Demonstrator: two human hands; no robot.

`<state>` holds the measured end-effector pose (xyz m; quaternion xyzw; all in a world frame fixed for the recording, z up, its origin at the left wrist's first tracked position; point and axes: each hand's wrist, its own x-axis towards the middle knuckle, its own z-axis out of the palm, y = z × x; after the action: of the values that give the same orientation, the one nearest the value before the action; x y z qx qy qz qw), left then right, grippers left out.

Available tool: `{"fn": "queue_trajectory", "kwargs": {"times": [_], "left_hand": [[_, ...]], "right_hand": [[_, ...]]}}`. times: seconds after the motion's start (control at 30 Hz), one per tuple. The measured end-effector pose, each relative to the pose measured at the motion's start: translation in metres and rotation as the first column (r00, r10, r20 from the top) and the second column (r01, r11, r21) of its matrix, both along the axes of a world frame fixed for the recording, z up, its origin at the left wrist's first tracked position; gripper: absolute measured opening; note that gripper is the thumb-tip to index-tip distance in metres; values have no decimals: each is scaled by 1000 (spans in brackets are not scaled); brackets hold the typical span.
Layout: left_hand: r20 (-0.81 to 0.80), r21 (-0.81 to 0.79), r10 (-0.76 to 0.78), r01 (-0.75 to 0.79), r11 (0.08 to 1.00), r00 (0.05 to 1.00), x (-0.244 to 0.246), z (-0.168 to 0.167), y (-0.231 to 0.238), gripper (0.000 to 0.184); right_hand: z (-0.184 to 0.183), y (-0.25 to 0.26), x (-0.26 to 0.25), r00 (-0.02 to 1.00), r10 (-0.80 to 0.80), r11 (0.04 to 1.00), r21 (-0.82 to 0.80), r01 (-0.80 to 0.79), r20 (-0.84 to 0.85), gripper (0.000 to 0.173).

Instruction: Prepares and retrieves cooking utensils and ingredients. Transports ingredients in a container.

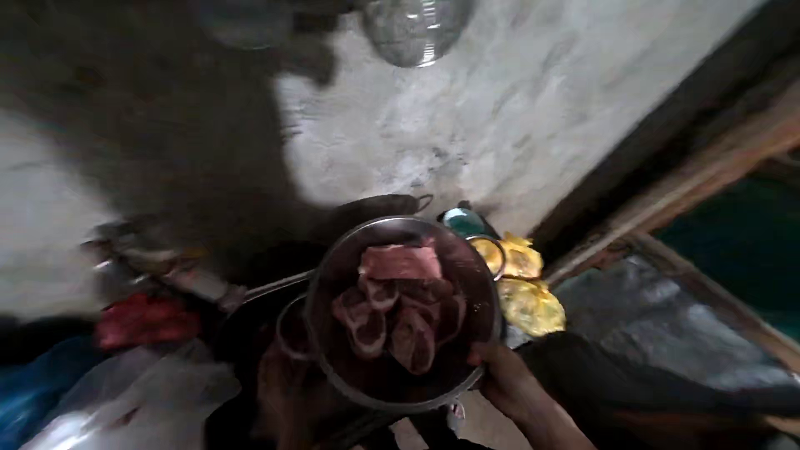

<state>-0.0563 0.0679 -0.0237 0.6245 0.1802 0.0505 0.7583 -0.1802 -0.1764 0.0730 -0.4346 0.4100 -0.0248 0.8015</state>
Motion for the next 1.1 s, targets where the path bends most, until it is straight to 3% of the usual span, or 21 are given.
{"fn": "queue_trajectory", "kwargs": {"times": [0.07, 0.1, 0.17, 0.23, 0.4, 0.53, 0.63, 0.73, 0.77, 0.8, 0.87, 0.93, 0.97, 1.03, 1.1], "left_hand": [[65, 91, -241, 235, 968, 968, -22, 34, -6, 44], [91, 224, -391, 363, 904, 916, -33, 49, -11, 51], [104, 323, -622, 565, 759, 776, -49, 60, -25, 67], [48, 165, -710, 695, 700, 703, -68, 71, -55, 74], [-124, -125, -804, 795, 594, 581, -151, 104, -158, 37], [-357, -299, -772, 719, 628, 526, -208, 90, -250, 20], [-408, -313, -771, 718, 621, 489, -237, 67, -323, 20], [-398, -373, -795, 711, 596, 458, -257, 36, -400, 26], [-405, -389, -794, 701, 598, 453, -262, 27, -424, 27], [-414, -404, -791, 688, 603, 450, -268, 18, -446, 27], [-414, -412, -792, 683, 602, 449, -278, 2, -486, 26], [-414, -383, -786, 696, 607, 458, -288, -15, -518, 27], [-415, -371, -782, 698, 612, 465, -291, -21, -533, 26], [-414, -356, -776, 700, 619, 476, -294, -35, -558, 24], [-415, -365, -778, 697, 618, 472, -294, -50, -578, 24]], "right_hand": [[2, -12, -24, 999, -38, 999, -13, 38, 11, 18], [1, -21, -37, 998, -39, 999, -4, 39, 44, 17], [-2, -41, -66, 994, -50, 999, 23, 47, 97, 16], [3, -61, -98, 990, -111, 992, 63, 106, 88, 18], [13, -119, -188, 974, -213, 977, 20, 212, 72, 17], [10, -186, -252, 942, -325, 943, -47, 329, 77, 27], [-2, -254, -288, 964, -267, 959, -101, 266, 1, 17], [-16, -338, -317, 991, -83, 964, -261, 55, -100, 20], [-13, -367, -324, 985, -38, 918, -396, -33, -170, 27], [-6, -397, -330, 967, -31, 806, -578, -126, -253, 34], [11, -464, -340, 902, -185, 384, -874, -299, -390, 46], [22, -538, -353, 851, -399, -121, -901, -417, -341, 58], [30, -575, -358, 840, -443, -293, -835, -466, -314, 59], [41, -634, -368, 818, -448, -456, -695, -556, -361, 53], [38, -667, -377, 806, -429, -511, -626, -589, -408, 47]]}}
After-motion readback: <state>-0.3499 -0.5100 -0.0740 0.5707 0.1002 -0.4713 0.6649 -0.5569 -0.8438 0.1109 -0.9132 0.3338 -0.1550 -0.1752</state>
